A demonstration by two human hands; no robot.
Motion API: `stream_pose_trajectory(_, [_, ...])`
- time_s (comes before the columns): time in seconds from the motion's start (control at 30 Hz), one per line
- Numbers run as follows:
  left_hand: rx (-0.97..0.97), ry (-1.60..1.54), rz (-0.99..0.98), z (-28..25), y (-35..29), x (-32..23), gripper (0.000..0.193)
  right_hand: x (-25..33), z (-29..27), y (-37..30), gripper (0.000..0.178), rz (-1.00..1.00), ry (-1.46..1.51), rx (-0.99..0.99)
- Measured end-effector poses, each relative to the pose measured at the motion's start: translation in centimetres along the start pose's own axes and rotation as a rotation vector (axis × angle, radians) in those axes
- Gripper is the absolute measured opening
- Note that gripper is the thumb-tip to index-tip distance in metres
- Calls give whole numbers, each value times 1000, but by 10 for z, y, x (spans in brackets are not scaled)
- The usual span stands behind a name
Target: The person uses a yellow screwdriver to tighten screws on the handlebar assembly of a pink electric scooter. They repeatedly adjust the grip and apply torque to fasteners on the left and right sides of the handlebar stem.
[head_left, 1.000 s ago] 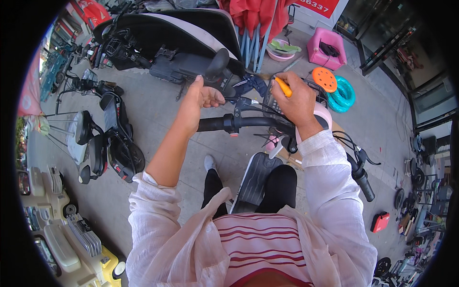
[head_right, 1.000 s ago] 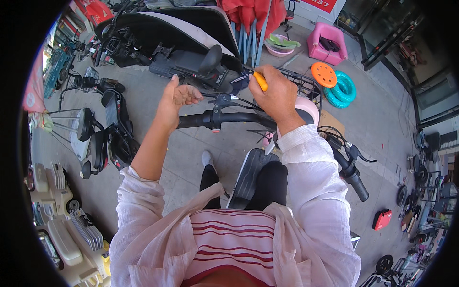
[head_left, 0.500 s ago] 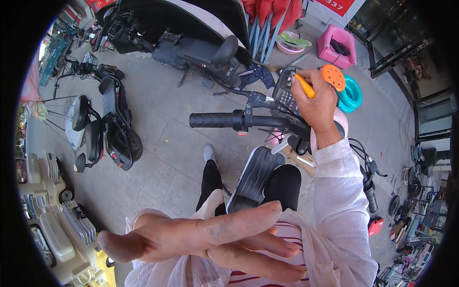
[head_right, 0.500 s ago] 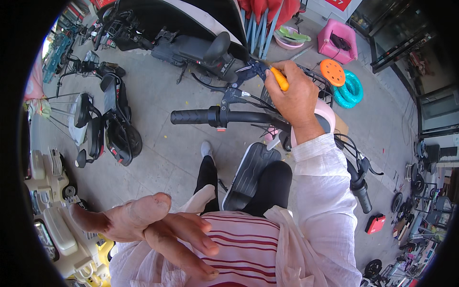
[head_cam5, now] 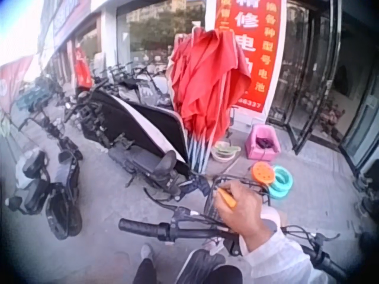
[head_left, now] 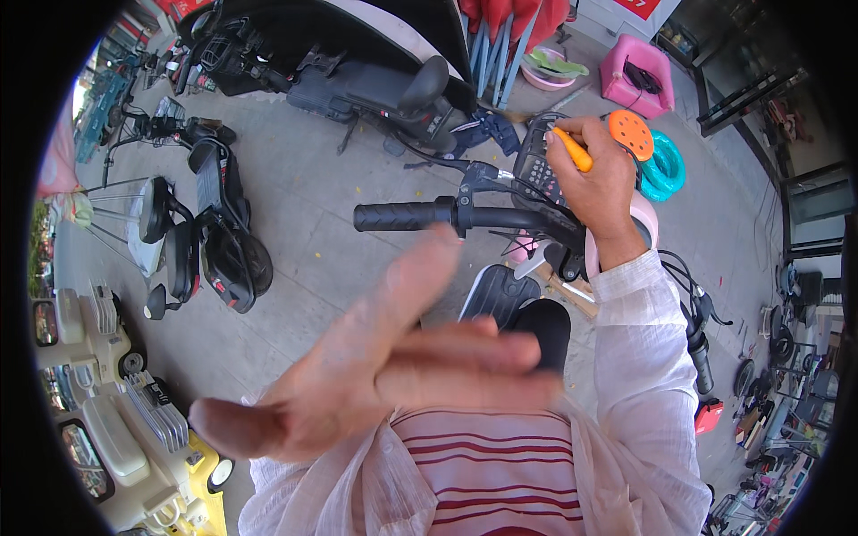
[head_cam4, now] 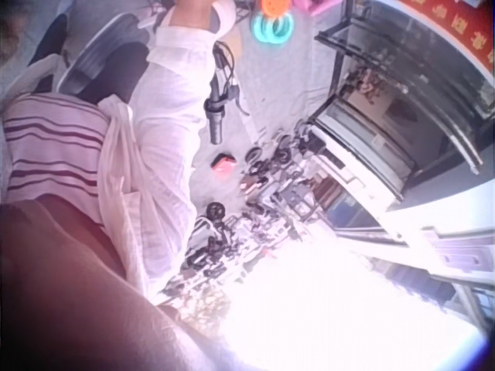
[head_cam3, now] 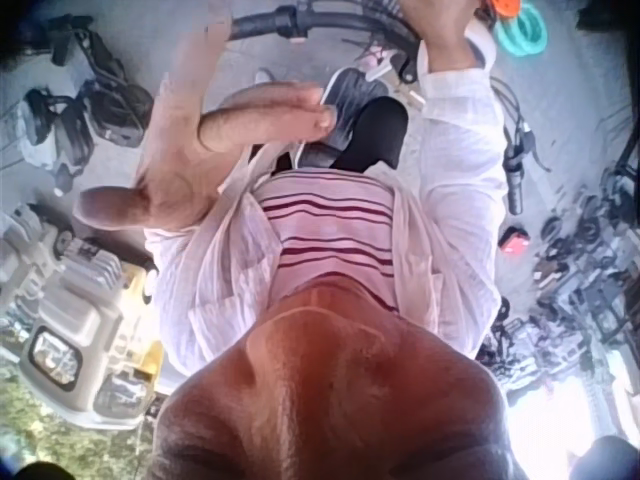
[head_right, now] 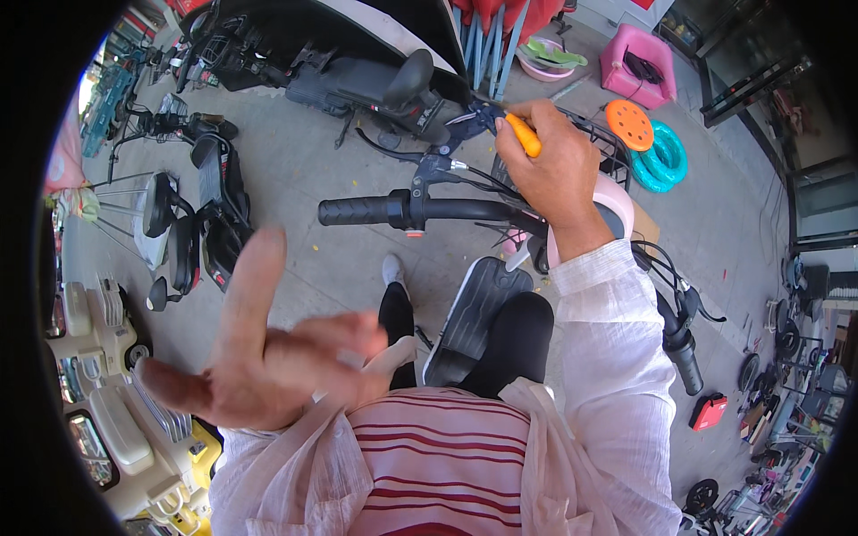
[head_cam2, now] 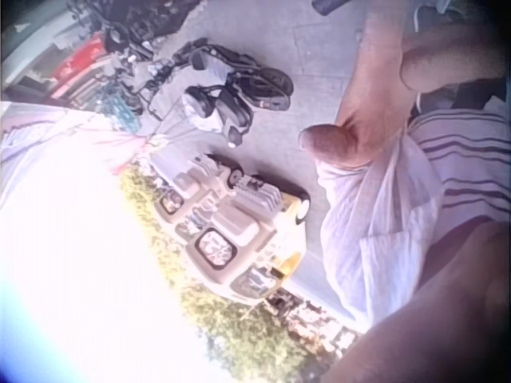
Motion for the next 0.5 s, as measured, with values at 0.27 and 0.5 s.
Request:
stream_pose_trajectory(0.27, [222, 1902, 41, -98, 27, 86, 88, 9, -1, -1, 21, -21, -34, 10])
stream_pose_trajectory(0.5, [176, 1960, 69, -108, 40, 92, 85, 5, -2, -1, 20, -31, -21, -2])
Point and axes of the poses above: each hand's wrist, its own y-axis towards the middle knuckle, its own z-axis out of the palm, x = y × z, the point moved 3 cm from there along y, towards the middle knuckle, and after that the axes turned 6 degrees about z, right-handed, at the moved point
